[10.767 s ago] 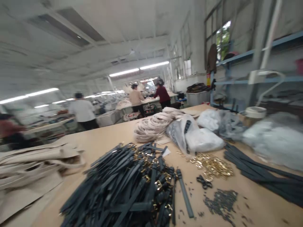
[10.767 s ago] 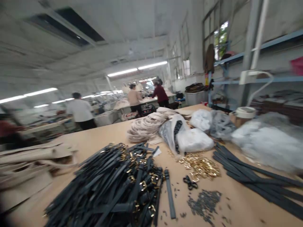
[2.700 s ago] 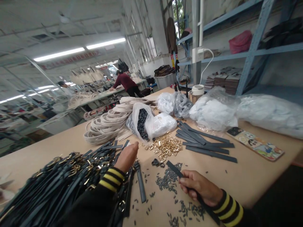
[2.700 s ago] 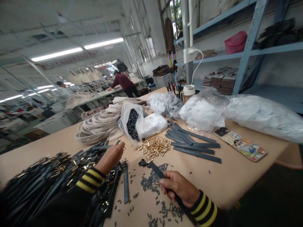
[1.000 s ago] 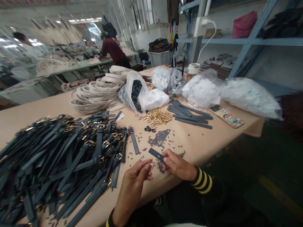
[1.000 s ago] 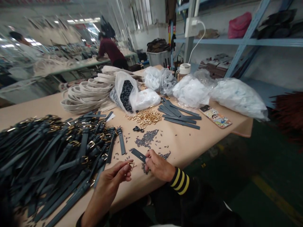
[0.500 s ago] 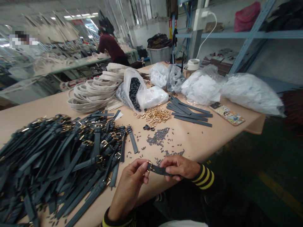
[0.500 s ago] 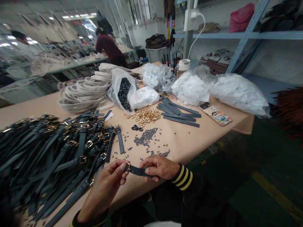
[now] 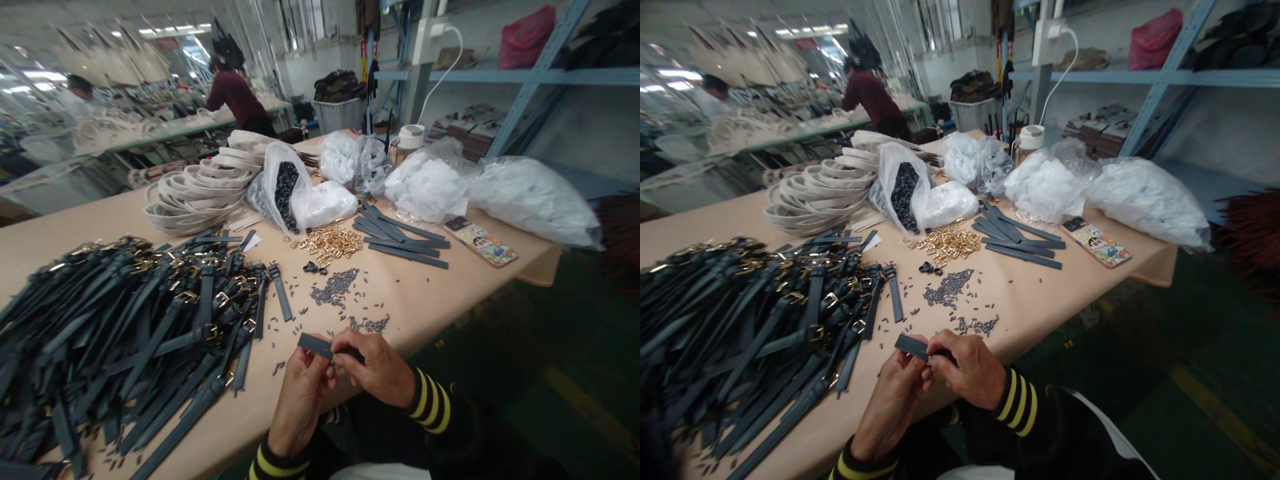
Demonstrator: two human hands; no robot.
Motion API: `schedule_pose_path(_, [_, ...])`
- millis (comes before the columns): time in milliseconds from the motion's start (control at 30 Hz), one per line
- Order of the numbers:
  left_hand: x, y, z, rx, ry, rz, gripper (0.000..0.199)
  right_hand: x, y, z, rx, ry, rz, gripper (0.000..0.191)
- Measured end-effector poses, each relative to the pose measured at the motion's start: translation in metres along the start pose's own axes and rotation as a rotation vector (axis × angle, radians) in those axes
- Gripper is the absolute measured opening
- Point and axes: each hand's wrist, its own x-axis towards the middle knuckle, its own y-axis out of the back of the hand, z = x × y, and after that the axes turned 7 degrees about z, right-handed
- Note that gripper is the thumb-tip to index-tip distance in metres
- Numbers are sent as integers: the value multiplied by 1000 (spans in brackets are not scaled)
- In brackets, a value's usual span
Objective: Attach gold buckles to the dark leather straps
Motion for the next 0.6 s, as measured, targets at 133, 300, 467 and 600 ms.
schedule_pose_path(133, [-1, 6, 4, 159, -99, -52, 11, 1, 2, 2, 1, -19, -55, 8])
schedule_pose_path(300, [-5, 15, 11, 331, -121, -30, 20, 3, 6, 2, -65, -43, -57, 7])
schedule_pose_path(467, [-3, 18, 8, 381, -149, 26, 22, 3, 5, -6, -209, -29, -30, 6])
schedule_pose_path(600, [-1, 15, 3, 465, -195, 55, 21, 3, 4, -9, -298, -66, 10, 4])
